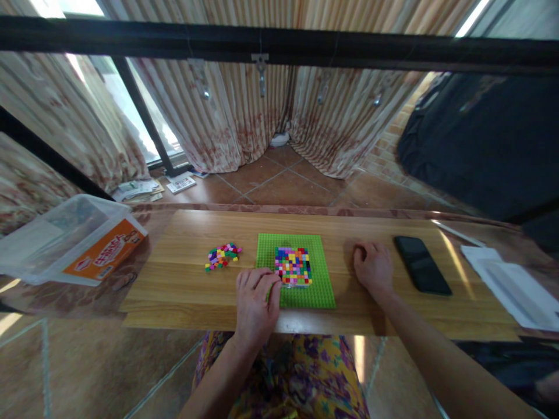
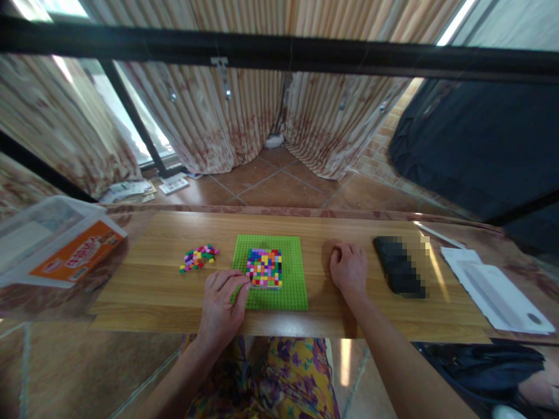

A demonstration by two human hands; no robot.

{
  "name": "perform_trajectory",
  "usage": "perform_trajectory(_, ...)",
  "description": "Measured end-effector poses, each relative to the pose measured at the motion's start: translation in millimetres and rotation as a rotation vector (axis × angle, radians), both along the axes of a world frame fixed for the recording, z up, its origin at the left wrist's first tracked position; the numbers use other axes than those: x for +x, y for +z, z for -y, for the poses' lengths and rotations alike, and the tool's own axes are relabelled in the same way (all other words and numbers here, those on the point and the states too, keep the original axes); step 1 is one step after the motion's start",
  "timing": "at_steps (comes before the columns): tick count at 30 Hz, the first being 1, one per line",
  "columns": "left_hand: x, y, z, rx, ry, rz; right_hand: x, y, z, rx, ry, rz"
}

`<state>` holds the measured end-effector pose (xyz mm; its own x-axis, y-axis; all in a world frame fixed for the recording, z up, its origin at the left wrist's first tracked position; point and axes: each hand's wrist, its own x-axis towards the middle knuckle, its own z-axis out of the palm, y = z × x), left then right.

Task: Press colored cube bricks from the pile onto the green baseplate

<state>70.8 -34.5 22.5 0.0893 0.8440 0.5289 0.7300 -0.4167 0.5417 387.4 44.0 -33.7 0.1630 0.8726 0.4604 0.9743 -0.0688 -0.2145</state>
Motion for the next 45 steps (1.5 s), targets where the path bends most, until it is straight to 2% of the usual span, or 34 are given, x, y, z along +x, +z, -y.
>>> perform_trajectory(19, 15.6, 5.3, -2.5, -0.059, 0.072, 0.109, -1.0, 2.6, 0.3, -0.001, -0.003, -0.013)
perform_trajectory(45, 22.1, -0.6, 1.8, -0.124, 0.152, 0.226, 0.2, -0.6, -0.2, 0.011, -0.005, 0.003)
